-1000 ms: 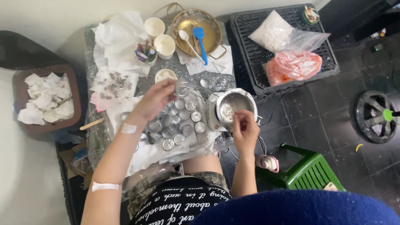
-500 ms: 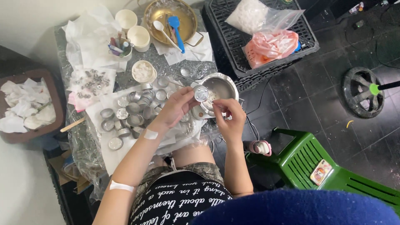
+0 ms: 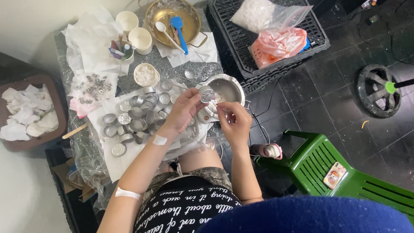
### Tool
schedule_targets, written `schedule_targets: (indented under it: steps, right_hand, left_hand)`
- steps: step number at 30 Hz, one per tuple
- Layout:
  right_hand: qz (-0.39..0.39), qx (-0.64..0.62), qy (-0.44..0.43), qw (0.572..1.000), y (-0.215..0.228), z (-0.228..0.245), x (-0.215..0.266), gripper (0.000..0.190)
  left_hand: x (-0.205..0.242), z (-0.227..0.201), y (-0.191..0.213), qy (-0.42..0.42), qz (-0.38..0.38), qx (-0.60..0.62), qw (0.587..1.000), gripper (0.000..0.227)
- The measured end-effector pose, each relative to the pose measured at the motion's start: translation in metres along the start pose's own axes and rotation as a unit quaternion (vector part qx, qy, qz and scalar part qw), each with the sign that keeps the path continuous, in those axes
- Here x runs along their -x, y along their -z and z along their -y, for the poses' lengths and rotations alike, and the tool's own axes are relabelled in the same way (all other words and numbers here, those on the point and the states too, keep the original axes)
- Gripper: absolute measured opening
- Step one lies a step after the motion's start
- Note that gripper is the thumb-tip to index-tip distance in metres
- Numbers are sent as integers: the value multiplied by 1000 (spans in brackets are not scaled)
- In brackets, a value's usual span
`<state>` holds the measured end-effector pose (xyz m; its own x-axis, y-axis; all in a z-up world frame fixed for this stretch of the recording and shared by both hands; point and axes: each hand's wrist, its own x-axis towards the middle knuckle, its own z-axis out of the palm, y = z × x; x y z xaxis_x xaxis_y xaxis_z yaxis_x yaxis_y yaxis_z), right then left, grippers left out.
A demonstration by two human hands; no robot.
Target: Placing metal wick sustainers into small silver candle tins at a workshop table.
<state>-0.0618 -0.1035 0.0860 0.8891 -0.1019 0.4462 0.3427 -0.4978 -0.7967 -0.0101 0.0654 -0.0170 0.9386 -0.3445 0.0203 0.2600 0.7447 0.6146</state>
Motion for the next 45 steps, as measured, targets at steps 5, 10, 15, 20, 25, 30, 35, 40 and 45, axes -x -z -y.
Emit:
schedule_targets:
  steps: [5, 10, 15, 20, 25, 30, 35, 40, 45]
  right_hand:
    - [-28, 30, 0, 999, -1, -6, 0, 15]
    - [-56, 31, -8, 998, -4, -11, 4, 15]
    - [-81, 6, -12, 997, -9, -12, 6, 14]
    - [-73, 21, -12, 997, -7, -9, 0, 13]
    - [-71, 3, -1, 997, -5, -12, -3, 13]
    - [-60, 1, -24, 998, 0, -17, 0, 13]
    - [-75, -24, -31, 996, -2, -28, 0, 11]
    - [-76, -81, -74, 991, -3, -45, -1, 9]
    - [-73, 81, -83, 991, 7, -25, -4, 7]
  left_hand:
    - [-2, -1, -15, -10, -5, -15, 1000, 15]
    - [-3, 7, -16, -3, -17, -21, 1000, 15]
    - [-4, 16, -15, -15, -10, -51, 999, 11]
    - [-3, 15, -20, 6, -20, -70, 997, 14]
    - [-2, 5, -30, -10, -21, -183, 983, 15]
    - [-3, 2, -34, -21, -28, -151, 988, 14]
    - [1, -4, -42, -18, -20, -318, 948, 16]
    - [5, -12, -48, -228, 59, -473, 849, 17]
    - [5, -12, -47, -67, -7, -345, 936, 22]
